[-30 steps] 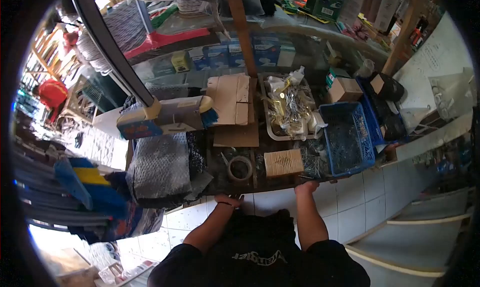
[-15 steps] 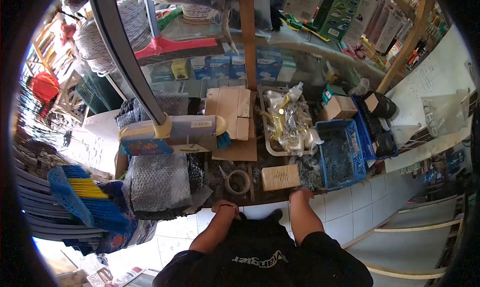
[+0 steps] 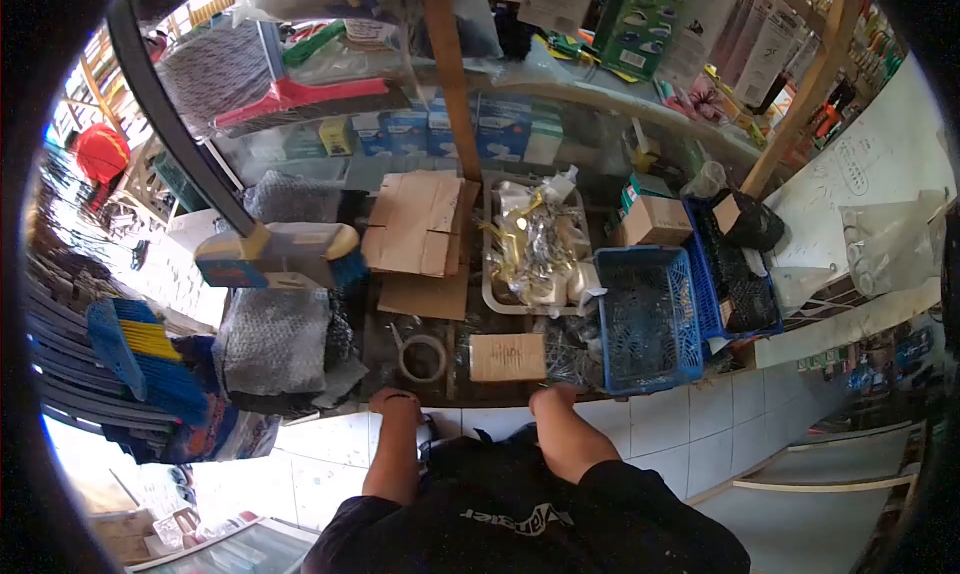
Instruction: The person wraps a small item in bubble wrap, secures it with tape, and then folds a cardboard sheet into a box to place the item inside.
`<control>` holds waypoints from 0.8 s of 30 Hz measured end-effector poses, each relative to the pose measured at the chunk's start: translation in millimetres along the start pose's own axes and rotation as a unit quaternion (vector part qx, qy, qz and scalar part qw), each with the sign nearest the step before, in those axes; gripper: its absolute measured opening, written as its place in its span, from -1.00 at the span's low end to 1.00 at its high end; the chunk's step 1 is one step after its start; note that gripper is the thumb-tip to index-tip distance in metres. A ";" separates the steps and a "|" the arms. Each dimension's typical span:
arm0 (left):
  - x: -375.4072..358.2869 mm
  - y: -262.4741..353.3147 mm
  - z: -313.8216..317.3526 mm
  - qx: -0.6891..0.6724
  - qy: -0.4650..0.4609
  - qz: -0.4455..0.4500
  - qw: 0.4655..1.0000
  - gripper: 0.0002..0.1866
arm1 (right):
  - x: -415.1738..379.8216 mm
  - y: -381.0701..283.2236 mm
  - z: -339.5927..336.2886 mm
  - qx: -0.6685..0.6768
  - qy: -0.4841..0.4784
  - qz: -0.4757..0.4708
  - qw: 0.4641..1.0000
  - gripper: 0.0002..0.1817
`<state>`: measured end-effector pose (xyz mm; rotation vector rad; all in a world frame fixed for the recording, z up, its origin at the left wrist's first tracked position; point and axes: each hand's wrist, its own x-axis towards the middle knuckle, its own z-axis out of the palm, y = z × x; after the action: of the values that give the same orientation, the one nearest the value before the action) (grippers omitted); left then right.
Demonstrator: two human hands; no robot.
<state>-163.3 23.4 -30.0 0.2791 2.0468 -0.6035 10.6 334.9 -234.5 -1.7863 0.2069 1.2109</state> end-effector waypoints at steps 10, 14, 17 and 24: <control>-22.5 2.4 -9.5 -0.072 0.079 -0.077 0.991 -0.59 | -76.8 -29.2 -18.2 -0.474 0.019 -0.062 0.878 -0.55; 48.0 -3.7 33.5 -0.171 0.098 -0.094 0.976 -0.49 | -100.3 -37.9 -19.1 -0.657 0.020 -0.096 0.747 -0.60; 41.4 -2.6 33.4 -0.132 0.157 -0.059 0.977 -0.49 | -145.2 -67.2 -22.3 -0.907 -0.077 -0.214 0.354 -0.64; -55.9 -0.4 -19.8 -0.156 0.145 -0.056 0.975 -0.63 | -202.1 -93.6 -20.8 -0.938 -0.180 -0.247 -0.166 -0.62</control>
<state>-148.9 35.8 26.1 0.0672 2.4145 -0.3110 -22.1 301.8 -15.6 0.5741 1.7015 -0.0299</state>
